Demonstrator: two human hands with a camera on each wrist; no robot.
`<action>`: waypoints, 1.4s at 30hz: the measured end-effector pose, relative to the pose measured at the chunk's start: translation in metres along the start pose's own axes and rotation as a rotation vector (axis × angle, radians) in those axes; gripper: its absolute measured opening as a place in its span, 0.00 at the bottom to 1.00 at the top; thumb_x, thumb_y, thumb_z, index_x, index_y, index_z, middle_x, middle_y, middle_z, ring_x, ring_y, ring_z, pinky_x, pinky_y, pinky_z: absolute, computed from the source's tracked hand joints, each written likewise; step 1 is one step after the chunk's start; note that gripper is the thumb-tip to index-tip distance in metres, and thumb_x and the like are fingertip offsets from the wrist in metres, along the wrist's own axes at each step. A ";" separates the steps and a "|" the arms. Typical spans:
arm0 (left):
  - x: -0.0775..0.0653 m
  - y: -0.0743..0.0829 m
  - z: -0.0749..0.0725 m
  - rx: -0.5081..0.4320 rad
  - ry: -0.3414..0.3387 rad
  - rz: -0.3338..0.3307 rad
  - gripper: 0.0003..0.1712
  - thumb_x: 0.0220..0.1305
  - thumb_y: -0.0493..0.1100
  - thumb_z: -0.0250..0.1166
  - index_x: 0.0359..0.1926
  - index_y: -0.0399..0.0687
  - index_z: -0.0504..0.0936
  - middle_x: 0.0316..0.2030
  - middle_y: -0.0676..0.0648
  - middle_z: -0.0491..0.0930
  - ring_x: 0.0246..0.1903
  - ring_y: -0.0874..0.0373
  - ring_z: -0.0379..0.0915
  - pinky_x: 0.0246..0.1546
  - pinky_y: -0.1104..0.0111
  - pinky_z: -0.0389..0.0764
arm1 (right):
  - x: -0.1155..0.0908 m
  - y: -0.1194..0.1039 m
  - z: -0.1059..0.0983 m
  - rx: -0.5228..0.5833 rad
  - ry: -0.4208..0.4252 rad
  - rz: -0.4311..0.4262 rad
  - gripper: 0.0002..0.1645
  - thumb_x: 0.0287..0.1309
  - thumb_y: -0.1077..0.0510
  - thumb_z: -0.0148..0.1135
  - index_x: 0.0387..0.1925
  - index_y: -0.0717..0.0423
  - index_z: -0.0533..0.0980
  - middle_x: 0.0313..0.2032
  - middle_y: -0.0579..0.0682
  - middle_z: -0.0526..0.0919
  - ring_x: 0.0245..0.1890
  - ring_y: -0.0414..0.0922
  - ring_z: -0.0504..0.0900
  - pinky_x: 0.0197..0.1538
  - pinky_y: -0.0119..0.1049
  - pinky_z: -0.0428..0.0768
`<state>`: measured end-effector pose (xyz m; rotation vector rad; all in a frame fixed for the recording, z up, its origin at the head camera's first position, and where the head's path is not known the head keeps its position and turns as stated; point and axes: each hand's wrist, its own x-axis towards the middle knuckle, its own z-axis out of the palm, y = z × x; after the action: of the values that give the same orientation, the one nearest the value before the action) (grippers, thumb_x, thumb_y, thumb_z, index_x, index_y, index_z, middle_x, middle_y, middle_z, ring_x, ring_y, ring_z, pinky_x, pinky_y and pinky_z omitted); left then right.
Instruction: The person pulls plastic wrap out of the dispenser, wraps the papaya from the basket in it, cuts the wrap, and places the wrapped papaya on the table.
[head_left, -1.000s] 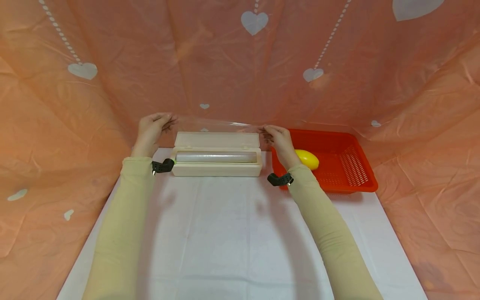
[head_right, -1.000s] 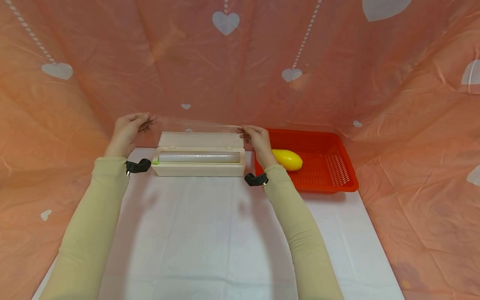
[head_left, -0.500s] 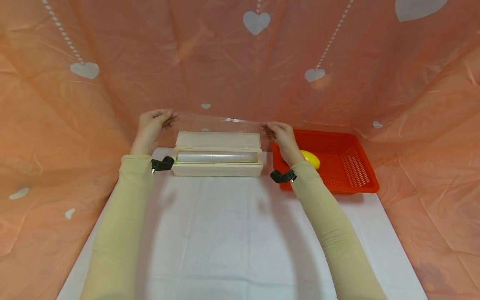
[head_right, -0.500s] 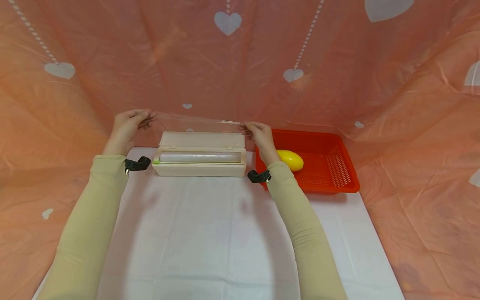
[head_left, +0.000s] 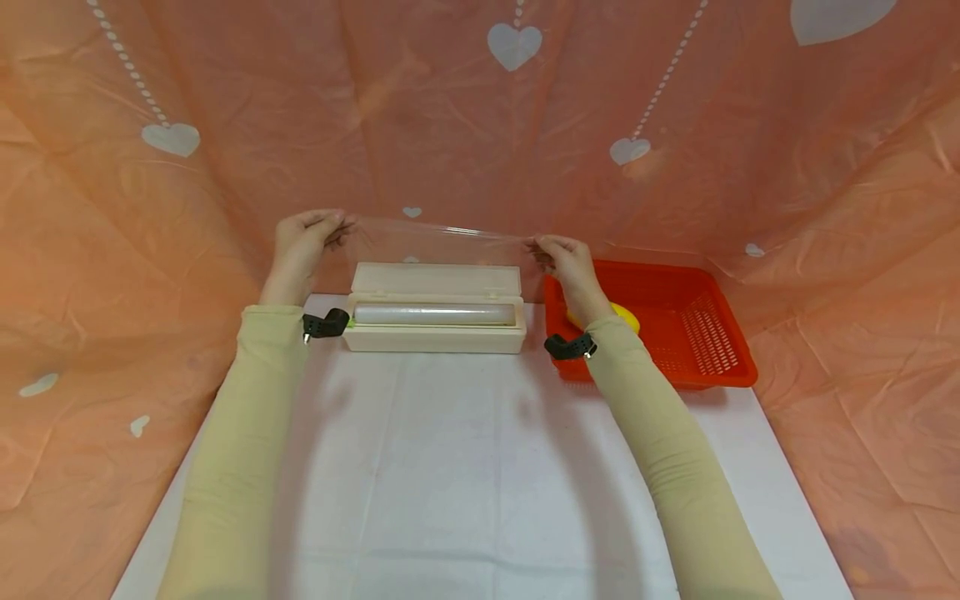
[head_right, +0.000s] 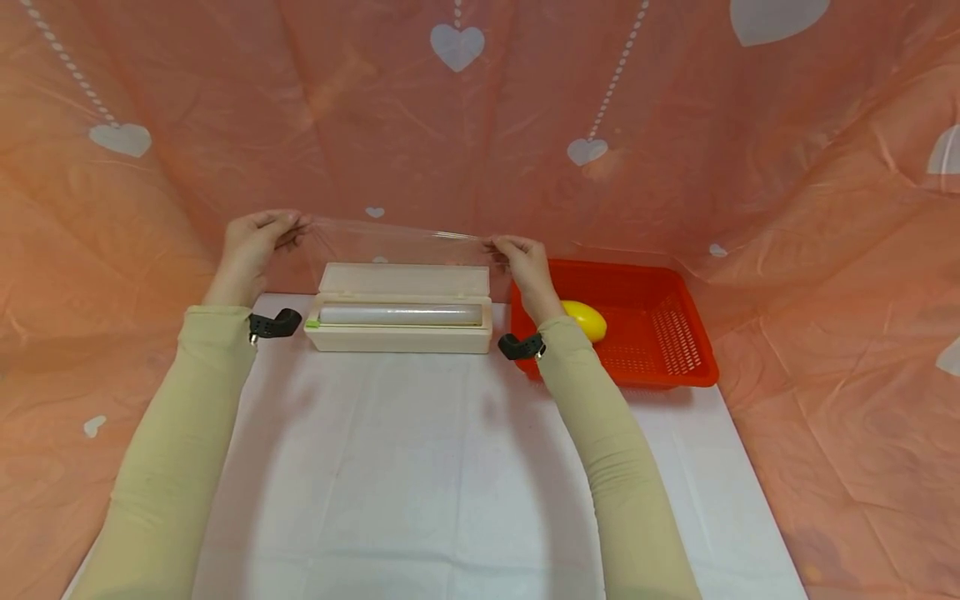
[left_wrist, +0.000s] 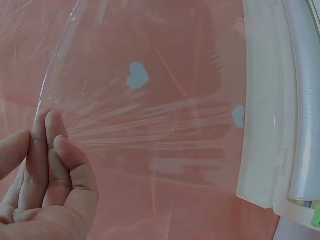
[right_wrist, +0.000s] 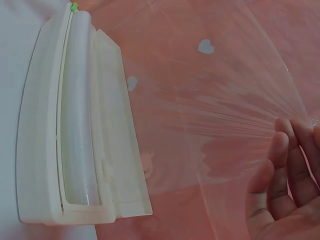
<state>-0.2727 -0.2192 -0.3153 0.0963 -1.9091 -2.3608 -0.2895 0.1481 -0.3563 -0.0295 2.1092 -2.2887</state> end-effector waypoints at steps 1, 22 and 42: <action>0.000 0.001 0.000 0.002 0.000 -0.001 0.17 0.64 0.40 0.64 0.51 0.36 0.80 0.45 0.41 0.82 0.47 0.53 0.78 0.45 0.71 0.78 | 0.001 0.000 0.000 0.004 0.000 -0.004 0.16 0.67 0.52 0.56 0.45 0.59 0.82 0.45 0.56 0.83 0.41 0.47 0.77 0.52 0.42 0.72; 0.006 0.018 0.007 -0.031 0.008 0.039 0.06 0.63 0.35 0.63 0.40 0.38 0.83 0.34 0.44 0.85 0.41 0.54 0.81 0.38 0.73 0.81 | 0.007 -0.012 -0.003 0.025 -0.017 -0.074 0.15 0.67 0.53 0.57 0.43 0.58 0.83 0.40 0.50 0.85 0.39 0.46 0.78 0.46 0.37 0.74; 0.004 0.035 0.012 -0.072 -0.009 -0.005 0.13 0.61 0.38 0.66 0.46 0.37 0.83 0.40 0.43 0.84 0.46 0.53 0.79 0.40 0.73 0.80 | 0.008 -0.024 -0.005 0.063 -0.033 -0.154 0.15 0.67 0.52 0.57 0.44 0.58 0.83 0.39 0.49 0.85 0.44 0.53 0.76 0.55 0.47 0.72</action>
<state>-0.2764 -0.2150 -0.2784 0.0851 -1.8271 -2.4336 -0.2981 0.1549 -0.3329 -0.2340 2.0856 -2.4192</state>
